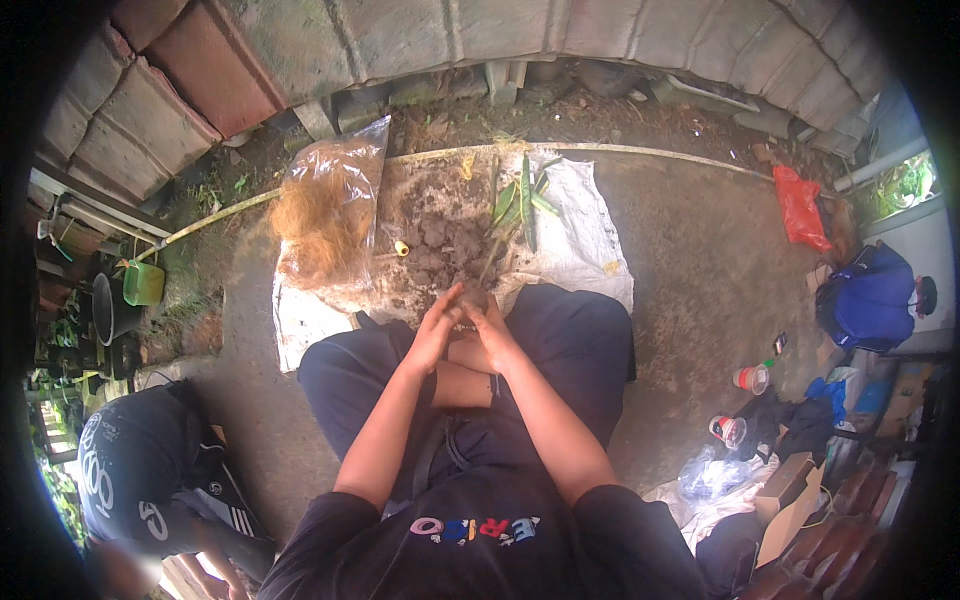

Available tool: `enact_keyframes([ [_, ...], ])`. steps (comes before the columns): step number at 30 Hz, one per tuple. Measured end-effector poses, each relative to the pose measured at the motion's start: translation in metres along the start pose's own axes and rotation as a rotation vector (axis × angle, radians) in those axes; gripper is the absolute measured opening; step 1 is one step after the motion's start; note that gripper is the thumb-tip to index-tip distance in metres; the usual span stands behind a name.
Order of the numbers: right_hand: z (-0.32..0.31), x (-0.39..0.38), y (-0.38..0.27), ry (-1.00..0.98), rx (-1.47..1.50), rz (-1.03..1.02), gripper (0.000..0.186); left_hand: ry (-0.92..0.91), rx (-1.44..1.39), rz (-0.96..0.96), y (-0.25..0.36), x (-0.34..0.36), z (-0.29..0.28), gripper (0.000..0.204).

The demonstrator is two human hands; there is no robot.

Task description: The person sits on the ground and wraps a small plant root with a green leaf, then secures it with a thin yellow strip. The person repeats this process with multiple roots, placing the finished bundles on a white sack.

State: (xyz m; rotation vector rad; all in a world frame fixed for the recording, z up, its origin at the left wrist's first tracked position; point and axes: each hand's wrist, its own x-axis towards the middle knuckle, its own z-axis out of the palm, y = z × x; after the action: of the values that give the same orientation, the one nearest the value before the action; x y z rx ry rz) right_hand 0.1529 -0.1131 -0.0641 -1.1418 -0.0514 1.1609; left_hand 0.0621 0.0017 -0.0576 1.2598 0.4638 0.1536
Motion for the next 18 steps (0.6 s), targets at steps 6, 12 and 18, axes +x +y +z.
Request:
enact_keyframes([
  [6, 0.054, 0.001, -0.008, -0.23, -0.569, -0.194, 0.092, 0.621, -0.671, -0.079, -0.015, 0.025, -0.025, 0.072],
  [12, 0.072, 0.013, -0.009, -0.196, -0.858, -0.606, 0.08, 0.655, -1.216, 0.118, 0.015, 0.029, -0.042, 0.075],
  [18, 0.039, 0.043, 0.026, 0.042, -1.201, -0.484, 0.058, 0.704, -1.368, 0.147, 0.057, 0.015, -0.063, 0.068],
])
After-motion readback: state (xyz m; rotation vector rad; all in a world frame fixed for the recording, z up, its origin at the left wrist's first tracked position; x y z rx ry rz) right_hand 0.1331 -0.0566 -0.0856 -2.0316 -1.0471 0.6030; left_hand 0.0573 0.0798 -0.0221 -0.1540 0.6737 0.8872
